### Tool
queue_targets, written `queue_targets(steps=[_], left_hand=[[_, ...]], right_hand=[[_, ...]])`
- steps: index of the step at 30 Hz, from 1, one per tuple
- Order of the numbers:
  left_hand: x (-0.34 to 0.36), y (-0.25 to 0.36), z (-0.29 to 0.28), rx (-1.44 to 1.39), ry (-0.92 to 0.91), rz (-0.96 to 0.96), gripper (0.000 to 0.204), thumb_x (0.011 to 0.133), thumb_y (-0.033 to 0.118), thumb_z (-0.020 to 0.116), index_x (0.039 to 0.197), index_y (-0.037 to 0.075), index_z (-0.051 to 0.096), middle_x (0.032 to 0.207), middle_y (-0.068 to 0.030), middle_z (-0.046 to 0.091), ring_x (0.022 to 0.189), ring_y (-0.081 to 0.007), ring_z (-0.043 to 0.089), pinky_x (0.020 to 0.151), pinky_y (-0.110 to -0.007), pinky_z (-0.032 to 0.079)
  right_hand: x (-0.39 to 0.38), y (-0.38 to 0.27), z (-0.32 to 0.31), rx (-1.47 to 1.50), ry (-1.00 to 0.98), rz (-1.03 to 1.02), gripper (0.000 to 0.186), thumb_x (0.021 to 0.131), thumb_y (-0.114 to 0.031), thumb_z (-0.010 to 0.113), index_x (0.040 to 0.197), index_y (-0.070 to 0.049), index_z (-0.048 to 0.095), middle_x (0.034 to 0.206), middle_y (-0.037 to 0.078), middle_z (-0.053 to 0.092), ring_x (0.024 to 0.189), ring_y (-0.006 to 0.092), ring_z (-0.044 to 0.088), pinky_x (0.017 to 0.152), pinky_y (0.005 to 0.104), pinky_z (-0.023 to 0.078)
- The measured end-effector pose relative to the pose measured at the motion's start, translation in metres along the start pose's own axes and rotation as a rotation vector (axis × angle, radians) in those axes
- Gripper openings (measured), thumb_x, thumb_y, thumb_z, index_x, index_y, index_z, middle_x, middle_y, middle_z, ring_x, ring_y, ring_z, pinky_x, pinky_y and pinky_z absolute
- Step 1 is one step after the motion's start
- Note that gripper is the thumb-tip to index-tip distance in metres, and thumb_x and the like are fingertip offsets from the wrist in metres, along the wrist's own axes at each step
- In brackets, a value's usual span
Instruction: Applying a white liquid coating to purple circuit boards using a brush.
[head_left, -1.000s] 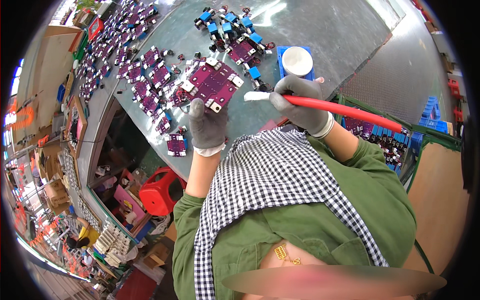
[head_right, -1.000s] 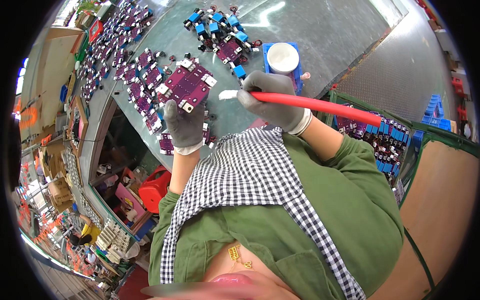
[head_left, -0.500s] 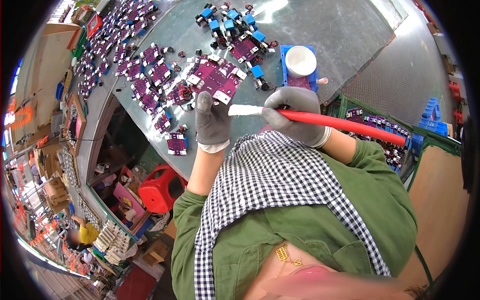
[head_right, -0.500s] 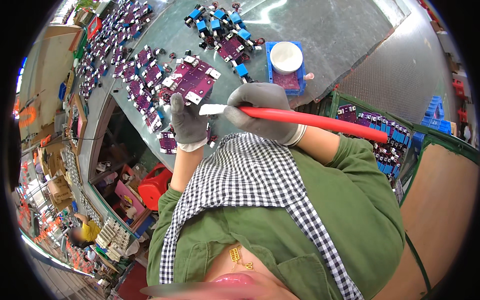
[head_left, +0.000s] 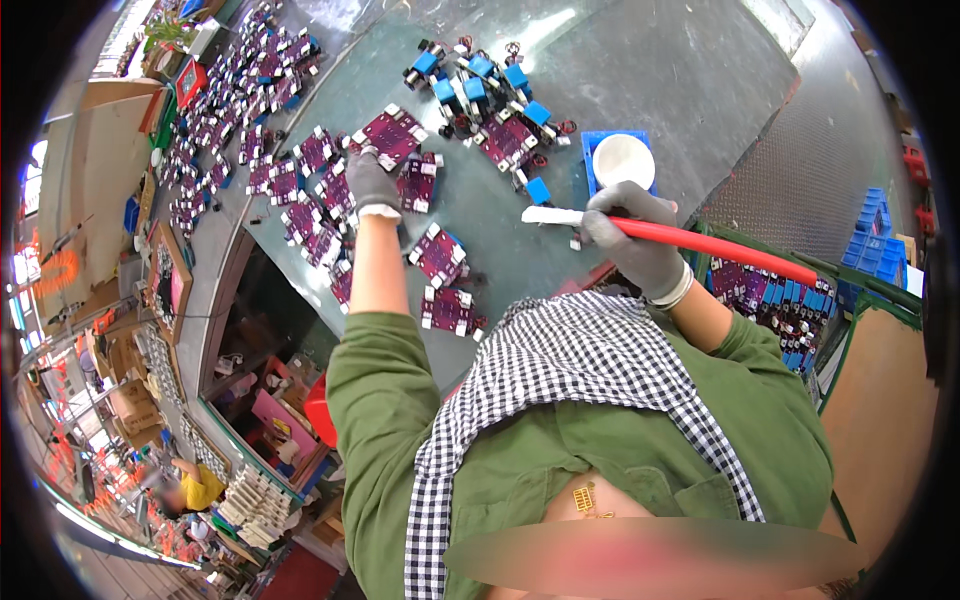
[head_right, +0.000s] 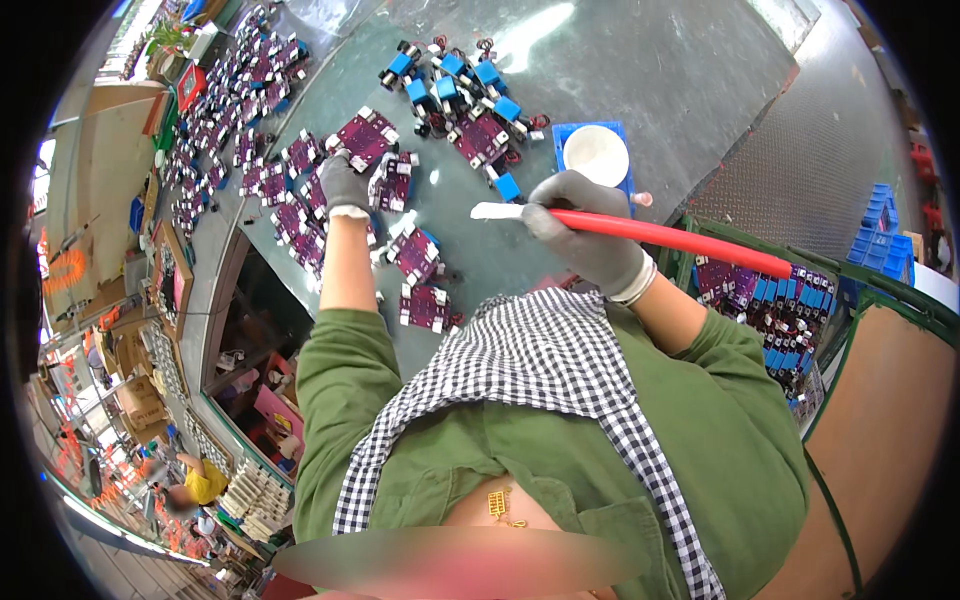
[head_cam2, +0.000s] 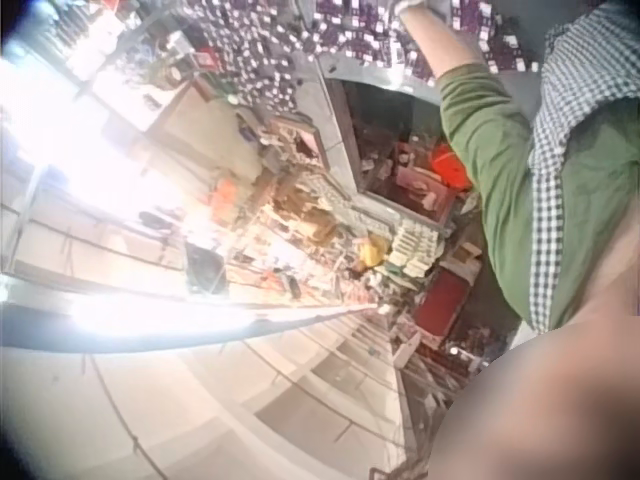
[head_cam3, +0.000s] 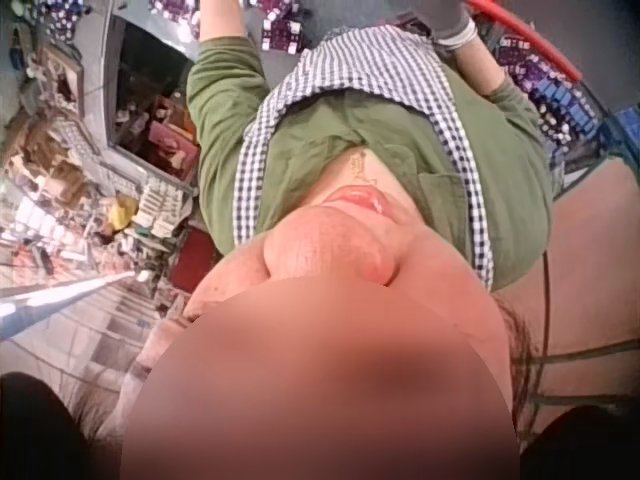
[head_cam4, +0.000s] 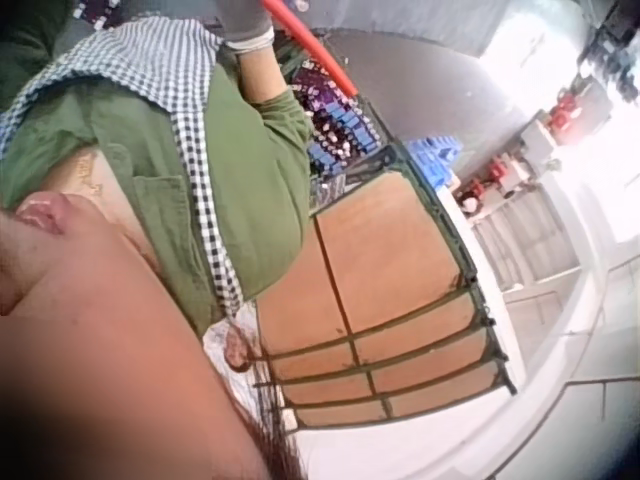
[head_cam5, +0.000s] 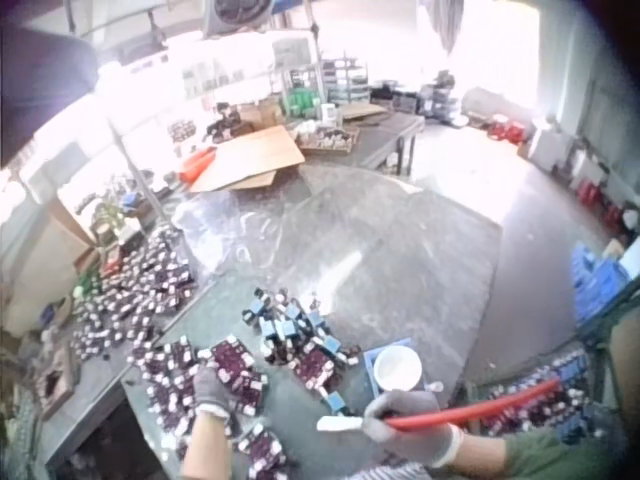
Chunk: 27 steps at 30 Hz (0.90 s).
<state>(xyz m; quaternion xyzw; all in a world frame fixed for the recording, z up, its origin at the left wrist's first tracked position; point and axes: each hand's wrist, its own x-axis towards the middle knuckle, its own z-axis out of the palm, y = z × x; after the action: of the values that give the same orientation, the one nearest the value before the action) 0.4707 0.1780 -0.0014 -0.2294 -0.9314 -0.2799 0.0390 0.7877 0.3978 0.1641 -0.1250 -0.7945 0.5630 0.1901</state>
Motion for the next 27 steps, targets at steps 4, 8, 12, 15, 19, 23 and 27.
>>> queue_targets(steps=[4,8,12,15,19,23,27], left_hand=[[0.066,-0.052,0.014,0.502,-0.358,0.11,0.03,0.09,0.027,0.06,0.102,0.0,0.069,0.105,-0.0225,0.069,0.103,-0.0367,0.065,0.093,-0.041,0.05],[0.089,-0.006,0.011,0.368,-0.306,-0.452,0.051,0.087,0.036,0.063,0.124,0.002,0.061,0.121,-0.0212,0.065,0.111,-0.0358,0.064,0.098,-0.044,0.047],[0.104,0.08,0.017,0.272,-0.026,0.033,0.053,0.084,0.04,0.068,0.125,0.007,0.06,0.127,-0.018,0.06,0.117,-0.0346,0.058,0.1,-0.043,0.045],[0.123,0.126,0.029,0.261,-0.111,0.107,0.058,0.081,0.045,0.072,0.125,0.009,0.061,0.127,-0.0166,0.06,0.117,-0.034,0.058,0.098,-0.043,0.046],[0.154,0.14,0.049,0.192,-0.478,-0.093,0.061,0.075,0.051,0.075,0.119,0.01,0.065,0.117,-0.0166,0.068,0.11,-0.0311,0.065,0.092,-0.042,0.05],[0.17,0.12,0.052,0.333,-0.516,0.036,0.045,0.082,0.05,0.07,0.108,0.013,0.071,0.106,-0.0186,0.071,0.103,-0.0321,0.068,0.088,-0.043,0.052],[0.159,0.107,0.023,0.238,-0.151,-0.069,0.048,0.082,0.054,0.07,0.106,0.012,0.07,0.103,-0.0175,0.071,0.099,-0.0346,0.068,0.083,-0.045,0.052]], right_hand=[[-0.002,-0.01,-0.01,-0.07,0.167,0.031,0.009,0.082,-0.001,0.07,0.086,-0.003,0.063,0.071,0.002,0.064,0.065,0.0071,0.06,0.059,0.0236,0.049],[0.009,0.002,-0.022,-0.151,0.278,-0.114,0.009,0.081,-0.001,0.071,0.088,-0.004,0.067,0.078,0.006,0.066,0.072,0.0099,0.062,0.065,0.0246,0.05],[0.026,0.021,-0.044,-0.314,0.315,-0.14,0.008,0.087,-0.002,0.063,0.094,-0.001,0.067,0.081,0.007,0.067,0.075,0.0118,0.063,0.068,0.0247,0.05],[0.016,0.02,-0.067,-0.204,0.369,0.031,0.009,0.089,-0.002,0.06,0.096,0.001,0.065,0.082,0.007,0.067,0.074,0.0121,0.063,0.066,0.0253,0.051],[0.001,0.023,-0.093,-0.294,0.378,0.136,0.007,0.086,-0.003,0.062,0.091,0.001,0.064,0.073,0.006,0.063,0.066,0.0117,0.06,0.059,0.027,0.049],[0.001,0.055,-0.089,-0.696,0.134,-0.079,0.008,0.08,-0.007,0.066,0.088,-0.007,0.067,0.079,0.005,0.065,0.069,0.0213,0.06,0.064,0.034,0.049],[0.008,0.083,-0.079,-1.11,-0.089,-0.317,0.01,0.075,-0.017,0.073,0.085,-0.016,0.071,0.077,-0.001,0.066,0.081,0.0206,0.059,0.078,0.0353,0.047]])
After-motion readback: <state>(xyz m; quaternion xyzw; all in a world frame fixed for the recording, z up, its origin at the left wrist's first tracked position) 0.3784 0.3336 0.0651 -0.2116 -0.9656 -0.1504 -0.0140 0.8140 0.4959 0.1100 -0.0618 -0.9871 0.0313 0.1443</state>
